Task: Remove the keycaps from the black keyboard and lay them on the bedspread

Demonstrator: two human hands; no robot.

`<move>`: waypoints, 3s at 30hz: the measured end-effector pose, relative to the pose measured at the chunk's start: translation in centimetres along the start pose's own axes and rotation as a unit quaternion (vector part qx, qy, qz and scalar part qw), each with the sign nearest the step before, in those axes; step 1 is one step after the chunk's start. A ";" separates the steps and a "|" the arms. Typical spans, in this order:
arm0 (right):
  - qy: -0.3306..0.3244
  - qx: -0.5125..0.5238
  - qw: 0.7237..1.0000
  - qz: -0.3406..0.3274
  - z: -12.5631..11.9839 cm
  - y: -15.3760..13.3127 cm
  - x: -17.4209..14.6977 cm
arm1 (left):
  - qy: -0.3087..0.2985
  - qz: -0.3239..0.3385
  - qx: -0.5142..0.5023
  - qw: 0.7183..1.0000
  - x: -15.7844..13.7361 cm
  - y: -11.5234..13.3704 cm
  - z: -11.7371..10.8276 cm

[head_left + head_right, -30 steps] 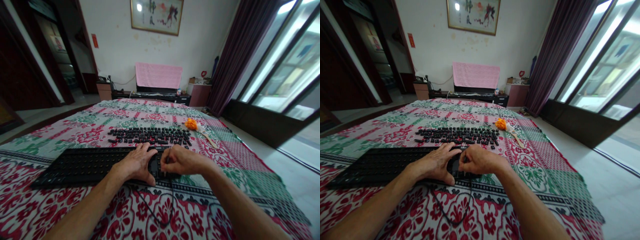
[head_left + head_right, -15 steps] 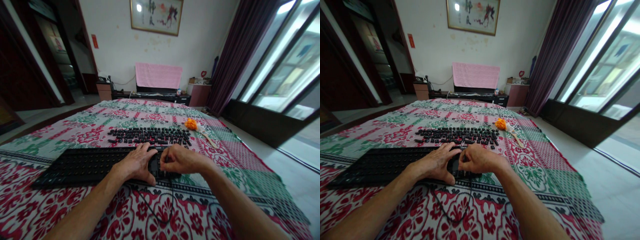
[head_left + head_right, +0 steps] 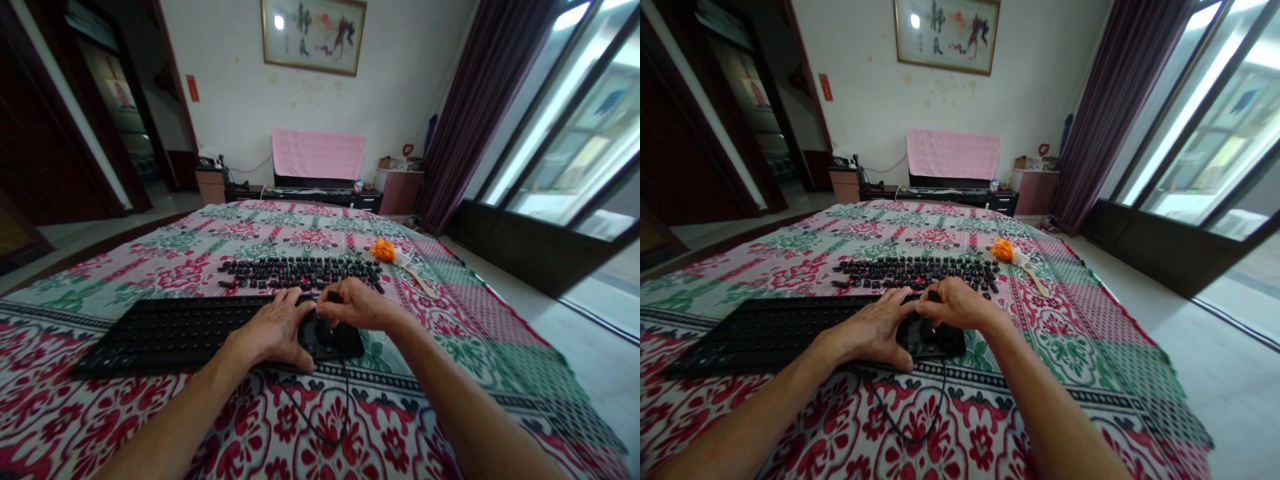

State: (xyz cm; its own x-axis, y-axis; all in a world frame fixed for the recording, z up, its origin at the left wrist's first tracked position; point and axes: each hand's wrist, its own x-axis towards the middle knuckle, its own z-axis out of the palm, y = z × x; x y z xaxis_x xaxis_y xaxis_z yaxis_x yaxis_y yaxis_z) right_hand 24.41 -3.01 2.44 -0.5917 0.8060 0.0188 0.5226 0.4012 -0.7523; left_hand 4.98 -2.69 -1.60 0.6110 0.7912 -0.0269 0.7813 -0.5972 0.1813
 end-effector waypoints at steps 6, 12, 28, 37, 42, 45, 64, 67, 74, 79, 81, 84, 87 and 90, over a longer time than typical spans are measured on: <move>-0.002 0.115 0.993 0.015 0.5 2.6 0.8 | -0.014 0.011 -0.051 0.999 -0.2 -0.2 -0.5; 0.024 0.147 0.989 -0.004 -0.1 2.0 0.6 | 0.077 0.059 -0.056 0.994 1.0 0.5 -0.5; 0.092 0.138 0.986 0.025 -1.8 2.0 -0.2 | 0.128 0.049 -0.041 0.990 1.3 1.2 0.5; 0.133 0.045 0.988 0.067 -2.7 4.3 -0.4 | 0.083 0.022 -0.066 0.994 1.3 1.9 -0.5; 0.147 0.054 0.984 0.079 -3.1 4.1 -0.7 | 0.090 0.016 -0.054 0.994 1.2 2.1 -0.4; 0.165 0.050 0.982 0.082 -3.6 4.2 -1.0 | 0.103 0.025 -0.039 0.994 1.2 2.2 -0.1; 0.378 -0.016 0.919 0.111 -6.6 6.8 -2.3 | 0.074 0.058 0.005 0.996 10.4 7.1 -1.3; 0.386 -0.046 0.915 0.107 -6.8 6.9 -2.4 | 0.052 0.048 0.031 0.997 11.4 7.9 -0.4; 0.392 -0.080 0.910 0.108 -6.9 6.6 -2.5 | 0.029 0.031 0.096 0.995 10.9 9.1 -0.3; 0.388 -0.082 0.912 0.103 -6.9 6.6 -2.6 | 0.004 -0.006 0.113 0.994 11.1 9.4 -0.7; 0.387 -0.083 0.912 0.107 -6.9 6.8 -2.5 | 0.017 -0.014 0.103 0.994 11.4 9.3 -0.6; 0.388 -0.089 0.911 0.107 -6.8 7.0 -2.3 | 0.049 -0.012 0.097 0.994 11.7 9.1 -0.1; 0.388 -0.097 0.911 0.105 -6.8 7.0 -2.3 | 0.050 -0.011 0.095 0.994 11.9 9.1 0.3; 0.385 -0.099 0.913 0.097 -6.7 6.9 -2.4 | 0.048 -0.018 0.101 0.994 12.1 9.3 0.3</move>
State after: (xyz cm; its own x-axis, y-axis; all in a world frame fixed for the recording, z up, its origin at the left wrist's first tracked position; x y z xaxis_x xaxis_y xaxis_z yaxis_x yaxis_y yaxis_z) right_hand 33.59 0.78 1.62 0.0897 0.9067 0.4121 0.7175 0.2281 -0.6582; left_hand 19.67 1.23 -0.55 0.5746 0.8157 0.0666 0.8181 -0.5747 -0.0190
